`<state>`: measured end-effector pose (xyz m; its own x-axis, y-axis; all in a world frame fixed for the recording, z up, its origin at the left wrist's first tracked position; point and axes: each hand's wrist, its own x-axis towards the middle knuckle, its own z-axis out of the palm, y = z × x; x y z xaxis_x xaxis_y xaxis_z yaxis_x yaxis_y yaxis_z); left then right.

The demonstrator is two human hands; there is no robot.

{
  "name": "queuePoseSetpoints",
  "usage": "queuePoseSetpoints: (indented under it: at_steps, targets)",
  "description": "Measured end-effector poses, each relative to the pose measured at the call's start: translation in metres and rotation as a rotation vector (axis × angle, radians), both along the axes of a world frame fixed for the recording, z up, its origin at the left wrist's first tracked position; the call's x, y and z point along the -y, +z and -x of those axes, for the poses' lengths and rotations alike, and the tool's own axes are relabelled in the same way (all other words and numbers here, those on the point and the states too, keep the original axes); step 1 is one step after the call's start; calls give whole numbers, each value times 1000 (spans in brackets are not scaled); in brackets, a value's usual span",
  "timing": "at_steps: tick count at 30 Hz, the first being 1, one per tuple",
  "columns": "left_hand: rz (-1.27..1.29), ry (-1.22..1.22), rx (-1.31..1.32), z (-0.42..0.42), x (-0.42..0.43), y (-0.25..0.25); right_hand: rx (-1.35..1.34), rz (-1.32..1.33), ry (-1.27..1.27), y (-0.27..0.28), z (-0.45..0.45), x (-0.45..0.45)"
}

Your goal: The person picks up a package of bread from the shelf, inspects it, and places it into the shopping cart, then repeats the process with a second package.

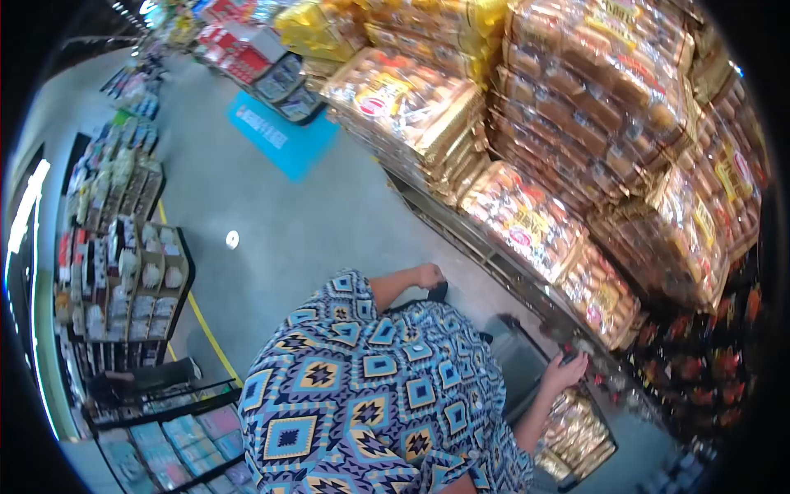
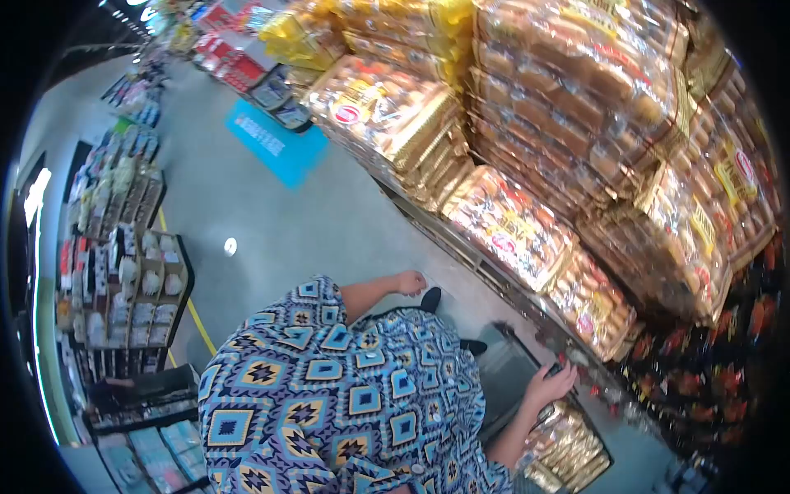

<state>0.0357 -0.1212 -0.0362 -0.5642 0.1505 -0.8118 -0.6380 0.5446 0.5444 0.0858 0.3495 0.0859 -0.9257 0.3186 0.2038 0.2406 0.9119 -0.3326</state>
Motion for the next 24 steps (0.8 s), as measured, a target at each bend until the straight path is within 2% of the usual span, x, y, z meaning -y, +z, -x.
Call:
queuePoseSetpoints:
  at_steps: [2, 4, 5, 7, 11, 12, 13, 14, 16, 17, 20, 21, 22, 24]
  targets:
    - [-38, -27, 18, 0, 7, -14, 9, -39, 21, 10, -10, -5]
    - [-46, 62, 12, -8, 19, -42, 33, -66, 23, 22, -6, -4]
    - [-35, 75, 46, -15, 2, -29, 32, -78, 51, 12, -9, -35]
    - [-3, 60, 104, -20, 34, -51, 36, -96, 10, 7, -11, -29]
    - [72, -26, 166, -21, 82, -49, 129, -117, -116, 11, -15, -11]
    - [136, -43, 180, -30, 50, -47, 155, -134, -103, 6, -19, -55]
    - [148, -37, 179, -31, 54, -46, 175, -156, -89, 6, -17, -56]
    - [152, -80, 153, -27, 56, -42, 147, -193, -38, 15, -14, -53]
    - [150, -228, 49, -22, 66, -63, -91, -272, 53, 14, -3, -46]
    - [148, -344, -26, -20, 70, -73, -152, -238, 62, 20, 6, -32]
    - [123, -6, 10, -9, 53, -66, -66, 174, 30, 17, 39, 5]
    - [114, 12, -1, -5, 45, -59, -6, 351, 4, 18, 50, 15]
    - [102, 26, -12, 0, 35, -46, 28, 349, -29, 1, 61, 16]
    - [39, 74, -26, 8, 16, -10, 78, 616, -84, -36, 85, 12]
